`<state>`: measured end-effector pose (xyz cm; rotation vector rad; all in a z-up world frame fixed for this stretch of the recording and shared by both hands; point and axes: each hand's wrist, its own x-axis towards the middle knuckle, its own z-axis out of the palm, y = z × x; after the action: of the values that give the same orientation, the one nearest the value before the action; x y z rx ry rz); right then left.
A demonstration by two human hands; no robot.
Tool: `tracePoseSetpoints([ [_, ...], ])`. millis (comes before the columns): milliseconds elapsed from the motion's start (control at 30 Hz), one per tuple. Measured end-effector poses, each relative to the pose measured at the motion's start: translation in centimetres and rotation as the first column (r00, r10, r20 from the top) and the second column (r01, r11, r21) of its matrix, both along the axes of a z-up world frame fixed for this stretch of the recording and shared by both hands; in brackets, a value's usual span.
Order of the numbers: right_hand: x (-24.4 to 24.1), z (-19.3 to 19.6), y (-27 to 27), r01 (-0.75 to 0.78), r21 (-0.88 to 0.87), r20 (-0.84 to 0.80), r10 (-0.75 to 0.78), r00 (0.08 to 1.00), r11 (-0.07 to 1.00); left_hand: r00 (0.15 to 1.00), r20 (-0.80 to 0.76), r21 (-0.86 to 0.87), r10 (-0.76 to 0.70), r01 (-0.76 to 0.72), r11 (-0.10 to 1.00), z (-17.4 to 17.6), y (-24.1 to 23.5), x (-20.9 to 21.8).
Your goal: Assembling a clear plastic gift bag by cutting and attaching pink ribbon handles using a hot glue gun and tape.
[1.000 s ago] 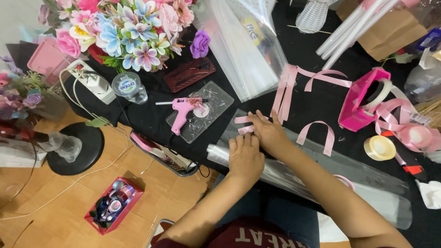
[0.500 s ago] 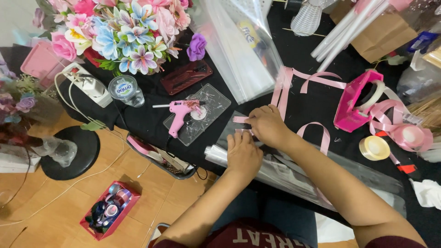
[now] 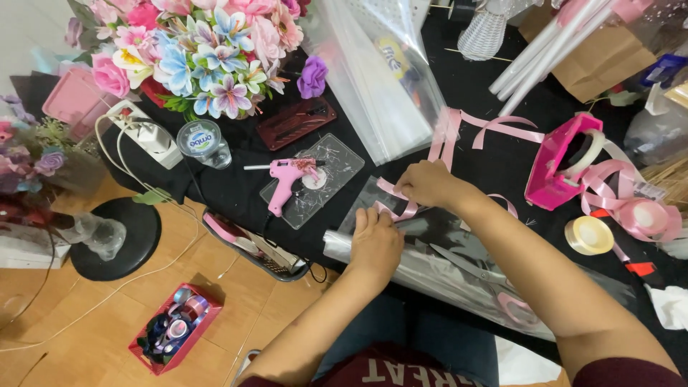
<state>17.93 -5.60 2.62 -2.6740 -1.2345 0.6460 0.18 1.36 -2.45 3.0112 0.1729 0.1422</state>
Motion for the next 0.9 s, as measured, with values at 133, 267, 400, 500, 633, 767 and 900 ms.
tracePoseSetpoints([
  [133, 0.0, 0.9, -0.4, -0.045, -0.006, -0.006, 0.045, 0.999, 0.999, 0.999, -0.026, 0.035, -0.027, 0.028, 0.999, 0.2, 0.3, -0.2],
  [267, 0.1, 0.6, -1.4, -0.131, 0.034, 0.138, 0.126, 0.982, 0.991, 0.998, 0.043, 0.078, -0.043, 0.040, 0.996, 1.4, 0.7, -0.2],
  [400, 1.3, -2.5, -2.4, -0.218, 0.145, 0.252, 0.177, 0.951, 0.965, 0.979, 0.195, 0.102, -0.058, 0.039, 0.994, 2.7, 0.6, -0.2],
  [500, 1.3, -4.0, -2.9, -0.266, 0.181, 0.357, 0.189, 0.915, 0.947, 0.957, 0.286, 0.114, -0.053, 0.021, 0.993, 0.1, 0.4, 1.2],
  [633, 0.5, -4.6, -3.3, -0.286, 0.221, 0.408, 0.178, 0.895, 0.932, 0.935, 0.351, 0.076, -0.043, 0.017, 0.997, -0.1, 0.1, 1.4],
  [767, 0.1, -5.2, -3.8, -0.312, 0.291, 0.474, 0.147, 0.868, 0.904, 0.902, 0.431, 0.096, -0.034, -0.008, 0.995, 0.2, 0.1, 1.3],
  [900, -0.2, -4.2, -4.3, -0.348, 0.367, 0.557, 0.096, 0.825, 0.862, 0.853, 0.522, 0.017, -0.020, 0.013, 1.000, 1.2, 0.4, 0.9],
])
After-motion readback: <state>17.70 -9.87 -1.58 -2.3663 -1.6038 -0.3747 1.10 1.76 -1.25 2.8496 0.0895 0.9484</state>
